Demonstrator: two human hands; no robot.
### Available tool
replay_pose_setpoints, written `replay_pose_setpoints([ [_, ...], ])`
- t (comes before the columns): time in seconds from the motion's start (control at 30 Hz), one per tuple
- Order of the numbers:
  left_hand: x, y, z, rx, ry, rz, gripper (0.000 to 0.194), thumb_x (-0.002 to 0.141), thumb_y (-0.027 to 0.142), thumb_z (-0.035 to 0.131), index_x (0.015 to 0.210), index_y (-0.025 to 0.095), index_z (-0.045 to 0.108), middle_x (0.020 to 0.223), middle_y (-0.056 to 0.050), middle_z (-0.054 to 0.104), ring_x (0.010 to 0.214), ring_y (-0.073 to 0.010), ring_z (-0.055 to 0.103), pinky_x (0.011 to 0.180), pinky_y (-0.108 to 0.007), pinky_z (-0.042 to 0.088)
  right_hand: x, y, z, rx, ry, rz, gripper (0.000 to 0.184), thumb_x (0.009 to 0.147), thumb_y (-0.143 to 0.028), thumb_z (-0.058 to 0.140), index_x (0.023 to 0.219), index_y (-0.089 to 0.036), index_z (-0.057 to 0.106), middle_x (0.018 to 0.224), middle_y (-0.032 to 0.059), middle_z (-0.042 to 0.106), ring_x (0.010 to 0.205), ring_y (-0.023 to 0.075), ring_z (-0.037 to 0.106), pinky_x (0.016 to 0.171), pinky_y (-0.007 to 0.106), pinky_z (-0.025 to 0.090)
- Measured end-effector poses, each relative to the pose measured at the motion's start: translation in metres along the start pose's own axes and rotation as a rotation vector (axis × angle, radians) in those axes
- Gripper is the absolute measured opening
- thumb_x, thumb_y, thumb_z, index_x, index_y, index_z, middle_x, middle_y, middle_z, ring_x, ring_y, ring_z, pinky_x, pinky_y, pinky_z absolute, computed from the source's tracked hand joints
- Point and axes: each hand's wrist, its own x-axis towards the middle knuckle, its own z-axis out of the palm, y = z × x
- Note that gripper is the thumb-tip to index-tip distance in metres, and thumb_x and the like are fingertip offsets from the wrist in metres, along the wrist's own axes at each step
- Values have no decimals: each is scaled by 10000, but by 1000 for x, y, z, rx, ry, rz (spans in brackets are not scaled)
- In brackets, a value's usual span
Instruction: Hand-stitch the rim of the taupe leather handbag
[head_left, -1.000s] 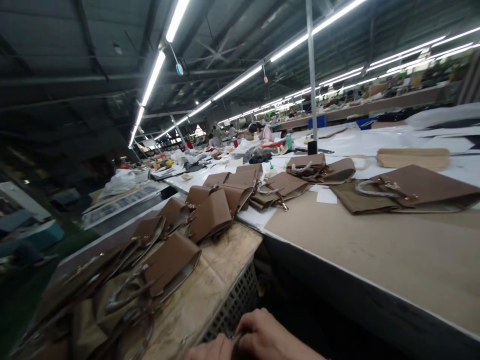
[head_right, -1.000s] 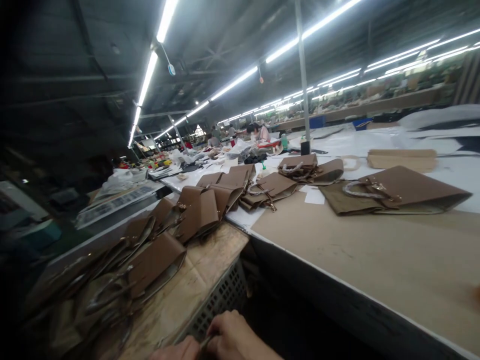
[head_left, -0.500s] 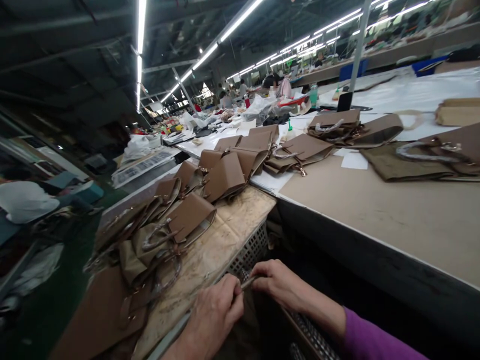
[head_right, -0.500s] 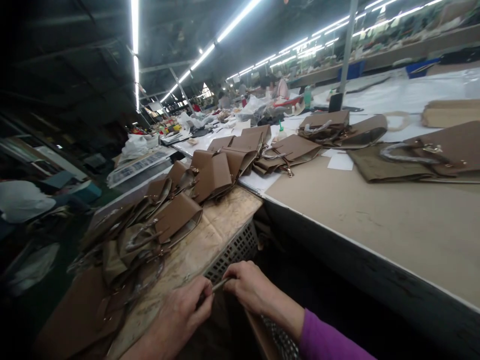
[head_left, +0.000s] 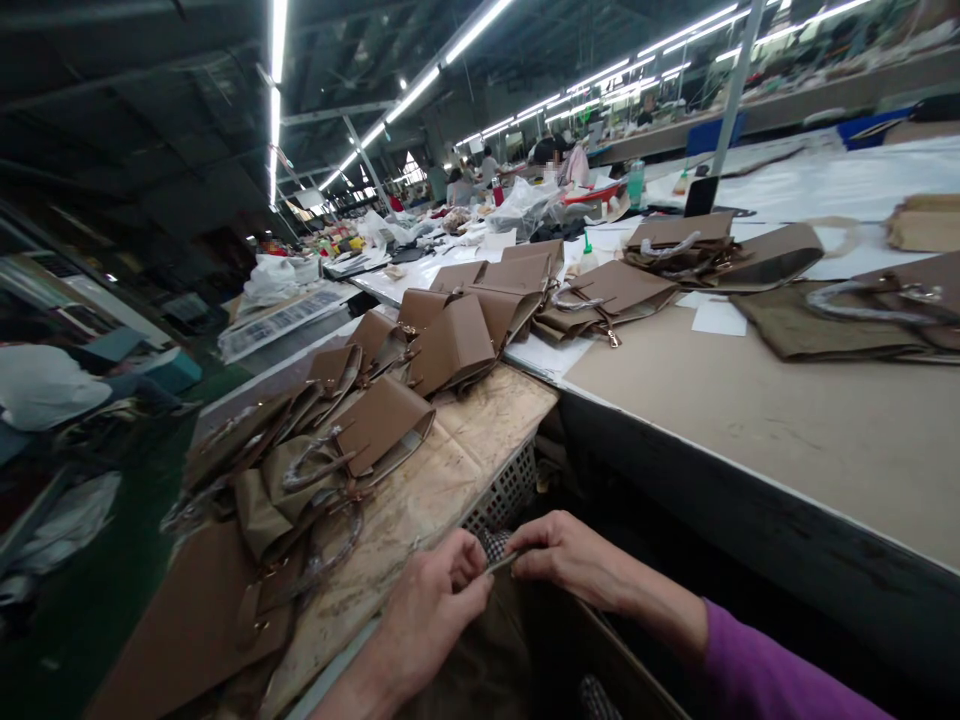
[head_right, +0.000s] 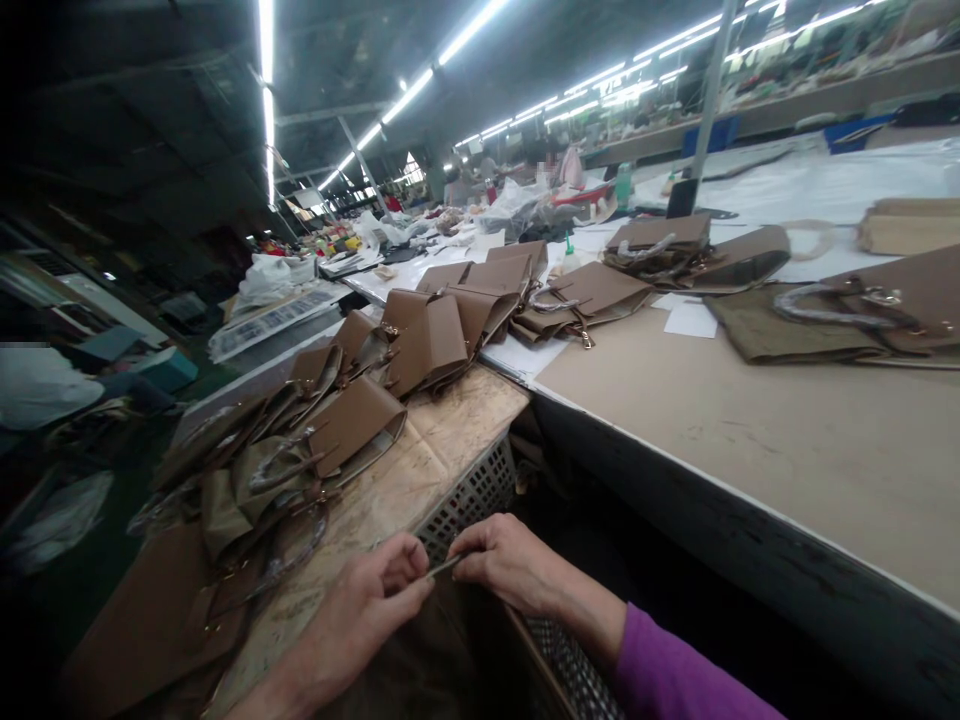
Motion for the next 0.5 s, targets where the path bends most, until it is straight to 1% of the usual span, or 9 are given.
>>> replay_pose_setpoints([
  [0.07, 2, -3, -3, -220, -51, -28, 183, 807, 258, 549, 972, 182, 529, 636, 70, 537, 597, -124, 495, 558, -214, 350, 0, 3, -2, 56, -28, 11, 238, 724, -208, 580, 889, -152, 743, 672, -22, 580, 620, 115, 468, 558, 199, 352],
  [0.1, 4, -5, -4, -324, -74, -49, 214, 792, 267, 580, 979, 172, 534, 631, 74, 527, 592, -118, 473, 557, -212, 341, 1, 3, -3, 76, -41, 17, 238, 725, -207, 587, 900, -152, 737, 686, -22, 587, 624, 115, 466, 562, 199, 355],
  [0.17, 6, -9, -6, -451, -108, -87, 178, 760, 280, 632, 870, 151, 576, 594, 78, 488, 573, -107, 415, 545, -215, 304, 3, 3, -4, 85, -66, 22, 234, 718, -221, 623, 915, -157, 732, 705, -25, 597, 632, 115, 467, 570, 199, 364],
  [0.23, 6, -11, -8, -459, -124, -95, 161, 760, 297, 642, 777, 142, 602, 571, 76, 460, 561, -101, 380, 539, -220, 279, 6, 1, -6, 48, -98, 24, 257, 694, -265, 694, 930, -174, 741, 704, -32, 608, 640, 119, 476, 581, 201, 372],
  [0.27, 6, -11, -9, -458, -129, -92, 169, 769, 308, 638, 775, 140, 618, 577, 71, 471, 569, -103, 387, 545, -221, 283, 7, 0, -6, 8, -108, 22, 268, 685, -292, 720, 929, -184, 749, 697, -35, 613, 644, 122, 483, 586, 203, 376],
  [0.33, 3, -11, -12, -456, -132, -77, 200, 809, 341, 611, 814, 146, 656, 640, 48, 539, 630, -120, 447, 592, -225, 324, 11, -5, -6, -89, -105, 14, 247, 694, -320, 728, 905, -197, 767, 677, -36, 624, 653, 130, 501, 603, 209, 384],
  [0.4, -2, -11, -14, -454, -141, -61, 225, 845, 361, 580, 865, 161, 683, 745, 24, 616, 729, -146, 518, 665, -234, 374, 14, -9, -6, -157, -81, 4, 201, 723, -303, 696, 873, -197, 777, 667, -33, 635, 666, 136, 520, 617, 214, 389],
  [0.43, -5, -12, -14, -467, -156, -62, 210, 843, 347, 588, 897, 169, 686, 793, 17, 642, 774, -159, 546, 699, -239, 395, 15, -11, -5, -167, -69, -1, 189, 728, -287, 685, 864, -194, 778, 669, -31, 641, 672, 139, 528, 619, 215, 389],
  [0.5, -11, -16, -14, -499, -196, -71, 195, 791, 278, 640, 957, 182, 677, 859, 13, 675, 836, -180, 590, 741, -249, 427, 15, -14, -4, -180, -52, -5, 178, 728, -265, 673, 849, -189, 779, 659, -28, 642, 662, 140, 533, 602, 215, 384],
])
